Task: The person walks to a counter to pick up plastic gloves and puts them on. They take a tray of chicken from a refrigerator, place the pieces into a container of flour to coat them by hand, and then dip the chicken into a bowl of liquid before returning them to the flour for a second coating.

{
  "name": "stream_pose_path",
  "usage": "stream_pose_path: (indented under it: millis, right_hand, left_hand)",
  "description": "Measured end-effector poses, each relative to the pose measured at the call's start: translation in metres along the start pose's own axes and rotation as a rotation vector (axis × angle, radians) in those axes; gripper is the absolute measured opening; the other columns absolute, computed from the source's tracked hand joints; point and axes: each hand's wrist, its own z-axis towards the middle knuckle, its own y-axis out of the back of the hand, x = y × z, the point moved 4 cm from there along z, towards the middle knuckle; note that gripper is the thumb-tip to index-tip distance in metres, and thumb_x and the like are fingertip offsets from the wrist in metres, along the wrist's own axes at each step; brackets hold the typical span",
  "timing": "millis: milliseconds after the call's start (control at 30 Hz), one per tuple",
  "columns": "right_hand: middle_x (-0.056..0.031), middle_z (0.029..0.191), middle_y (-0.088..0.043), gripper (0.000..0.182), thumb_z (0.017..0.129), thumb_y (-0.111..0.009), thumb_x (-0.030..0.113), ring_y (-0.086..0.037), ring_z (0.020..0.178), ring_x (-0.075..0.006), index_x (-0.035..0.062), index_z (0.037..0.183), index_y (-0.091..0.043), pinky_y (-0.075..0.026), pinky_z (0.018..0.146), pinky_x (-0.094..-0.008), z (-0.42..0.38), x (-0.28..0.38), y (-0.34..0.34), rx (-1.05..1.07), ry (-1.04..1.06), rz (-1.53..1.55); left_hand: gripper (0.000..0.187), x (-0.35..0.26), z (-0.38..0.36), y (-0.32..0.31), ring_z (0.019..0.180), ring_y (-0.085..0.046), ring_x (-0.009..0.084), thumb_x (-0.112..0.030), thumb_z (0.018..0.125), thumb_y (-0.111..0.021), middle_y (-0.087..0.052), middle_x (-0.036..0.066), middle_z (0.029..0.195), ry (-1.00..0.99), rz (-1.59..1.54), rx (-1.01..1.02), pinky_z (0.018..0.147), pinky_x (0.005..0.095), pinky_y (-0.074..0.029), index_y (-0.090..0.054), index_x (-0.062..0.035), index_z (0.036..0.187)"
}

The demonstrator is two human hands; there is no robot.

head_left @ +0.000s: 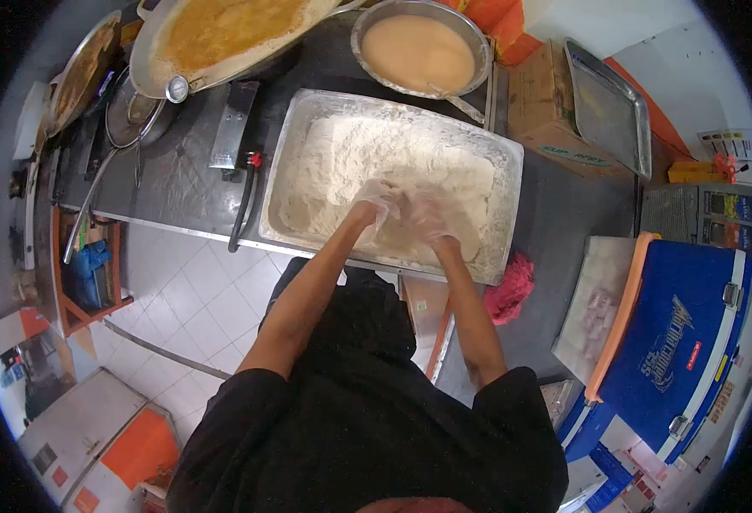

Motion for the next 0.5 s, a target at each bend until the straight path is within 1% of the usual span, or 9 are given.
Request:
stream_pose_path:
  millis: [33, 67, 133, 167, 233, 333, 367, 467, 500]
  right_hand:
    - [-0.0231, 0.093, -0.062, 0.022, 0.081, -0.057, 0.014, -0.059, 0.093, -0.0402, 0.0026, 0.098, -0.065, -0.046, 0.084, -0.0483, 0.0, -0.008, -0.029, 0.094, -0.017, -0.047]
    - [-0.0234, 0.093, -0.061, 0.021, 0.081, -0.058, 0.015, -0.058, 0.092, -0.0404, 0.0025, 0.095, -0.065, -0.046, 0.084, -0.0483, 0.006, -0.006, -0.029, 0.119, -0.069, -0.026]
    - [-0.0241, 0.091, -0.06, 0.02, 0.081, -0.061, 0.019, -0.058, 0.09, -0.0408, 0.0023, 0.091, -0.066, -0.046, 0.082, -0.0484, 0.017, 0.0, -0.024, 0.168, -0.171, 0.018]
    - [-0.0229, 0.092, -0.062, 0.023, 0.081, -0.062, 0.021, -0.059, 0.092, -0.0389, 0.0017, 0.093, -0.066, -0.047, 0.083, -0.0462, 0.018, -0.005, -0.025, 0.152, -0.196, 0.004]
    - [-0.0205, 0.096, -0.065, 0.029, 0.082, -0.066, 0.025, -0.061, 0.095, -0.0349, 0.0006, 0.098, -0.067, -0.049, 0.083, -0.0417, 0.015, -0.019, -0.02, 0.125, -0.245, -0.019]
    - [-0.0164, 0.103, -0.068, 0.038, 0.079, -0.072, 0.026, -0.063, 0.1, -0.0267, -0.0012, 0.105, -0.068, -0.05, 0.084, -0.0341, 0.009, -0.024, 0.008, 0.177, -0.559, 0.585]
    - [-0.0166, 0.118, -0.064, 0.056, 0.075, -0.076, 0.024, -0.059, 0.108, -0.0211, -0.0025, 0.121, -0.061, -0.048, 0.088, -0.0293, 0.008, -0.019, 0.005, 0.164, -0.613, 0.702]
    - [-0.0261, 0.125, -0.058, 0.068, 0.077, -0.074, 0.034, -0.058, 0.115, -0.028, -0.004, 0.129, -0.053, -0.045, 0.096, -0.0365, 0.014, -0.003, -0.019, 0.174, -0.274, 0.649]
    - [-0.0262, 0.124, -0.058, 0.069, 0.077, -0.074, 0.035, -0.058, 0.114, -0.0306, -0.0038, 0.129, -0.052, -0.045, 0.097, -0.0383, 0.019, 0.015, -0.012, 0.245, -0.239, 0.532]
  left_hand:
    - [0.017, 0.015, 0.006, 0.014, 0.067, -0.064, 0.0173, -0.01, 0.087, -0.066, -0.066, 0.007, 0.083, -0.073, -0.048, 0.047, 0.058, 0.0296, -0.053, -0.063, 0.0011, 0.099]
    - [0.017, 0.022, 0.009, 0.02, 0.068, -0.064, 0.0176, -0.009, 0.087, -0.065, -0.065, 0.007, 0.084, -0.144, -0.096, 0.096, 0.058, 0.0285, -0.053, -0.062, 0.0005, 0.102]
    - [0.018, -0.019, -0.014, -0.005, 0.072, -0.065, 0.0175, -0.008, 0.088, -0.065, -0.065, 0.007, 0.086, -0.003, -0.049, -0.057, 0.059, 0.0289, -0.054, -0.061, 0.0003, 0.103]
    - [0.018, -0.037, -0.026, -0.012, 0.074, -0.065, 0.0175, -0.007, 0.088, -0.065, -0.064, 0.007, 0.088, 0.067, -0.021, -0.135, 0.059, 0.0291, -0.054, -0.06, 0.0002, 0.103]
    - [0.017, -0.038, -0.033, 0.003, 0.077, -0.066, 0.0186, -0.008, 0.088, -0.065, -0.065, 0.008, 0.091, 0.06, -0.161, -0.174, 0.062, 0.0303, -0.055, -0.061, -0.0001, 0.103]
    - [0.027, -0.03, -0.037, 0.013, 0.08, -0.067, 0.0189, -0.007, 0.087, -0.066, -0.066, 0.011, 0.099, 0.104, -0.298, -0.215, 0.063, 0.0311, -0.057, -0.06, 0.0013, 0.112]
    - [0.032, -0.028, -0.036, 0.014, 0.08, -0.067, 0.0188, -0.006, 0.087, -0.067, -0.067, 0.012, 0.103, 0.129, -0.334, -0.223, 0.063, 0.0312, -0.057, -0.06, 0.002, 0.117]
    - [0.027, -0.022, -0.043, 0.017, 0.077, -0.066, 0.0207, -0.004, 0.089, -0.063, -0.066, 0.015, 0.108, 0.214, -0.347, -0.23, 0.064, 0.0314, -0.057, -0.061, 0.0011, 0.115]
    - [0.024, -0.02, -0.044, 0.019, 0.077, -0.065, 0.0201, -0.005, 0.09, -0.062, -0.066, 0.014, 0.105, 0.235, -0.35, -0.232, 0.064, 0.0313, -0.057, -0.061, 0.0009, 0.113]
